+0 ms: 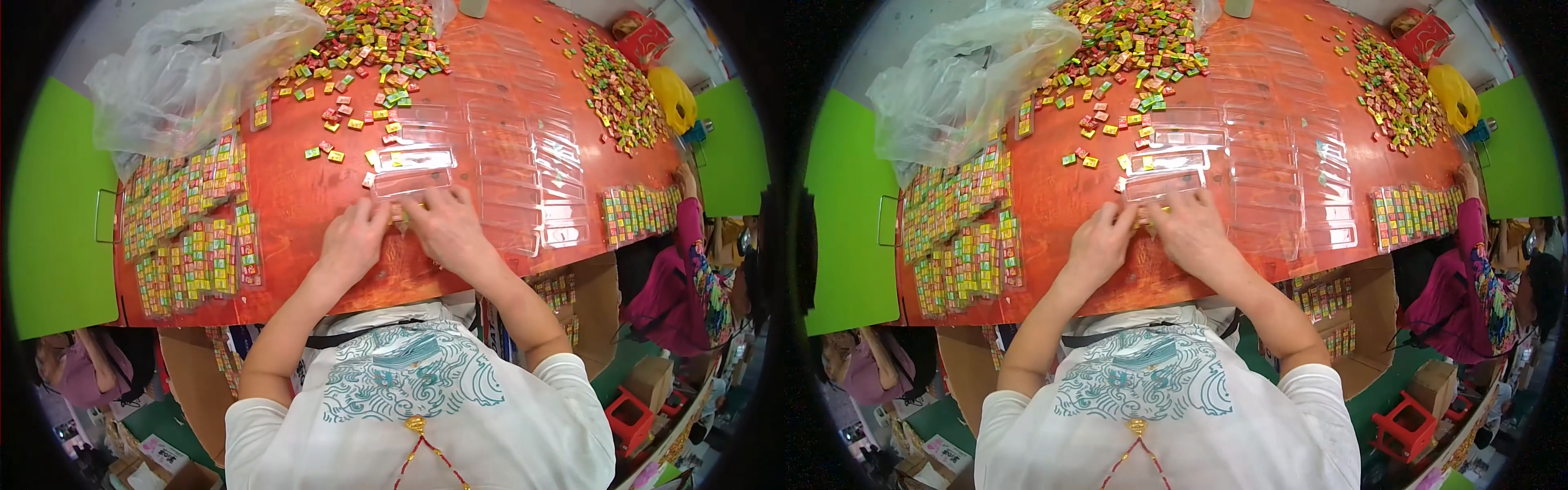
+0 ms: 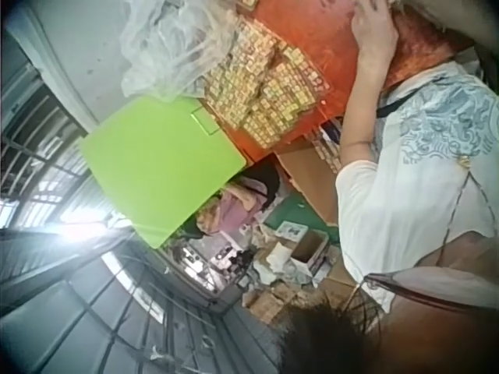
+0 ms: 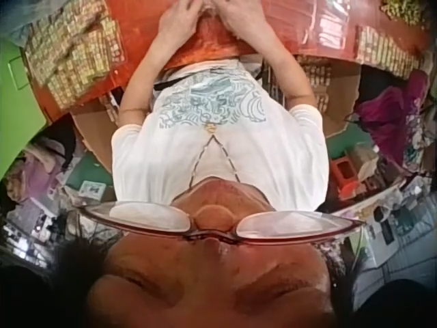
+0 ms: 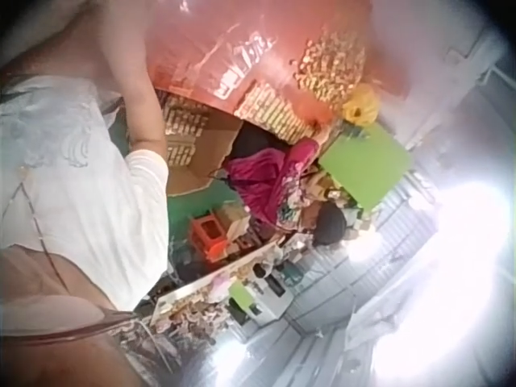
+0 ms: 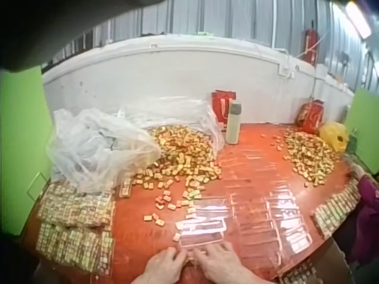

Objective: Organizing small colorful square items into rows on a plastic sheet at a workbench.

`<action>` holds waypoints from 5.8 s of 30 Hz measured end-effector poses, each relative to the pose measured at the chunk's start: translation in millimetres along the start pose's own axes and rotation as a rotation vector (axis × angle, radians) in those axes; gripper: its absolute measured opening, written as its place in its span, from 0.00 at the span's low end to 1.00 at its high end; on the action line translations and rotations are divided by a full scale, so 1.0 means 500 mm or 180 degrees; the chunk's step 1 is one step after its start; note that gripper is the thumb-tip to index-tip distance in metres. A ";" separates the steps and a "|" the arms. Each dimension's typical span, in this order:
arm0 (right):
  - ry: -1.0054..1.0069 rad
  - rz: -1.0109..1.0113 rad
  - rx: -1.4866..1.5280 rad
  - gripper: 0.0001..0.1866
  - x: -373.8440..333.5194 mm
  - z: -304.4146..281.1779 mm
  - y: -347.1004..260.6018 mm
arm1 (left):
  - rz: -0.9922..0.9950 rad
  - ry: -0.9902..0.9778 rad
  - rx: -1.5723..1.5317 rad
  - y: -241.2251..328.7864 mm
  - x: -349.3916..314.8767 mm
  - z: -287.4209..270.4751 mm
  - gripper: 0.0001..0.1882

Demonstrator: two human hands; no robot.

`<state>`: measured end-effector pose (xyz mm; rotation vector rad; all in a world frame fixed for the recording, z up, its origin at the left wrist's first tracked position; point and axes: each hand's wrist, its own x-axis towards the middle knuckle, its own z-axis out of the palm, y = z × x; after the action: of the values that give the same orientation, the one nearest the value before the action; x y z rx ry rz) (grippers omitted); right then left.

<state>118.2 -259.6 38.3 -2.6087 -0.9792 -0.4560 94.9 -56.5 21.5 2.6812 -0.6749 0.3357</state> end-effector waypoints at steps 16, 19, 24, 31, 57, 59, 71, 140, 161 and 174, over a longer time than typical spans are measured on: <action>-0.0338 0.0792 -0.0084 0.16 -0.078 0.001 0.064 | 0.0239 0.0481 -0.0845 0.032 0.060 0.037 0.20; -0.0127 0.0749 -0.0122 0.17 -0.074 -0.005 0.058 | -0.0066 0.0416 -0.0696 0.009 0.031 0.036 0.17; -0.0017 0.0681 -0.0072 0.17 -0.078 -0.003 0.047 | 0.0217 0.0295 -0.0084 0.002 0.004 0.053 0.11; 0.0104 0.0698 -0.0109 0.14 -0.094 0.021 0.061 | 0.0201 0.0324 0.0098 0.010 0.003 0.059 0.11; -0.0192 0.0548 0.0202 0.17 -0.082 0.007 0.018 | -0.0308 0.0326 0.0144 0.050 -0.062 0.010 0.16; -0.0153 0.0503 0.0214 0.16 -0.079 0.006 0.014 | -0.0245 0.0338 0.0224 0.042 -0.058 0.029 0.17; -0.0245 0.0570 0.0246 0.16 -0.069 0.001 0.015 | 0.0123 0.0255 0.0321 0.049 -0.046 0.040 0.24; 0.0145 0.0459 0.0169 0.06 -0.075 0.057 0.018 | 0.0136 0.0037 -0.0021 0.029 -0.085 0.042 0.22; 0.0005 0.0234 -0.0043 0.07 0.083 0.051 0.026 | -0.0302 0.0433 0.0799 -0.162 0.046 0.040 0.07; 0.0221 0.0172 -0.0314 0.08 0.183 0.127 0.051 | -0.0138 0.0473 0.0315 -0.128 0.057 0.048 0.13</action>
<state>212.3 -200.2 13.1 -2.6795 -0.8827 -0.5909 154.1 -25.0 -9.5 2.7252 -0.5686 0.5643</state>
